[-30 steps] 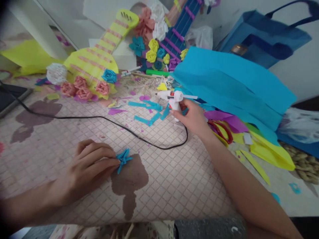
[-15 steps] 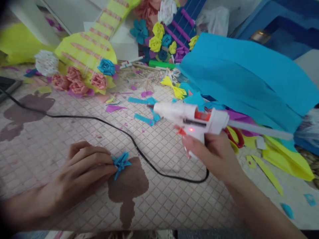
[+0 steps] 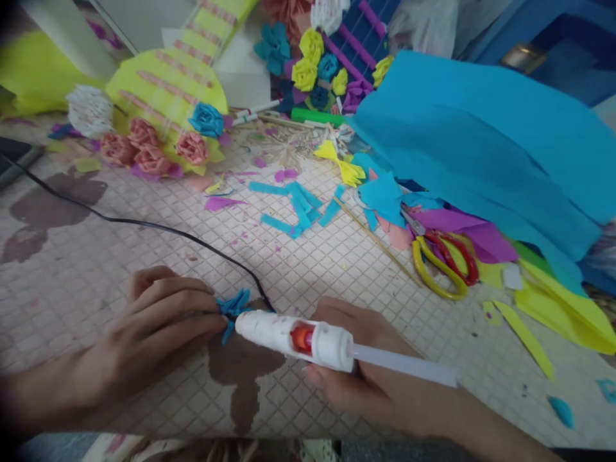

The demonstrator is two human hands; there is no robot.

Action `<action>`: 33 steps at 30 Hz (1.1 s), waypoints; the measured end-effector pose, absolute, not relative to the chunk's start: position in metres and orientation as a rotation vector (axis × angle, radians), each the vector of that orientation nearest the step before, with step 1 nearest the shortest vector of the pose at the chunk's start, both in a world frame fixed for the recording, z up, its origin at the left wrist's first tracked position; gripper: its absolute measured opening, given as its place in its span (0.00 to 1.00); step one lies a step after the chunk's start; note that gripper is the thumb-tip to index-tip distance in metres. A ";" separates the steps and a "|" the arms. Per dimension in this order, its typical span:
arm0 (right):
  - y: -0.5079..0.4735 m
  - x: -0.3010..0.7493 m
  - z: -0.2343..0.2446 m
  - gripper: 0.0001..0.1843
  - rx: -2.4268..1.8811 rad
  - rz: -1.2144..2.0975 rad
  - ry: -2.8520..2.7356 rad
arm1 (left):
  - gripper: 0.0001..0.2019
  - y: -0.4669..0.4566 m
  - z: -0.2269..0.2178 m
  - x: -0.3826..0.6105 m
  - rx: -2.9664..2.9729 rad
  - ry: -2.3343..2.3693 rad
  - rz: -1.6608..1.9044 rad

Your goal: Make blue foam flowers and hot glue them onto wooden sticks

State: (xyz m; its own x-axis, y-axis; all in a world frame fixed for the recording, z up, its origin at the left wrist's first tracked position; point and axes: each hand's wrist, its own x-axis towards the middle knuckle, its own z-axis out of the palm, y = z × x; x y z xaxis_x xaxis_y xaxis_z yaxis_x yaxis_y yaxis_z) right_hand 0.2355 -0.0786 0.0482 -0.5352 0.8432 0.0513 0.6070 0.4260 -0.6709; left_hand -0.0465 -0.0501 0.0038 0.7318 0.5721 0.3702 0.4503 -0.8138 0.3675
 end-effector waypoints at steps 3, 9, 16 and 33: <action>-0.081 0.236 0.044 0.02 -1.222 0.660 -2.366 | 0.09 -0.050 0.003 -0.047 2.693 0.808 0.684; -0.079 0.236 0.042 0.03 -1.210 0.738 -2.379 | 0.09 -0.052 -0.003 -0.047 2.673 0.808 0.733; -0.079 0.231 0.044 0.07 -1.273 1.082 -2.276 | 0.10 -0.052 -0.003 -0.047 2.679 0.802 0.743; -0.084 0.233 0.039 0.05 -1.284 0.889 -2.335 | 0.06 -0.050 -0.001 -0.044 2.474 0.874 0.684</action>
State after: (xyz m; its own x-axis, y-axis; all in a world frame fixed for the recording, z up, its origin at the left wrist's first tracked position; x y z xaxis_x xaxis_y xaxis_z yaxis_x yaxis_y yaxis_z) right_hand 0.2335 -0.0839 0.0394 -0.5388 0.8423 -0.0104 0.6361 0.3987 -0.6606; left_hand -0.0439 -0.0499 -0.0015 0.6803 0.6667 0.3046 0.4565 -0.7105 0.5355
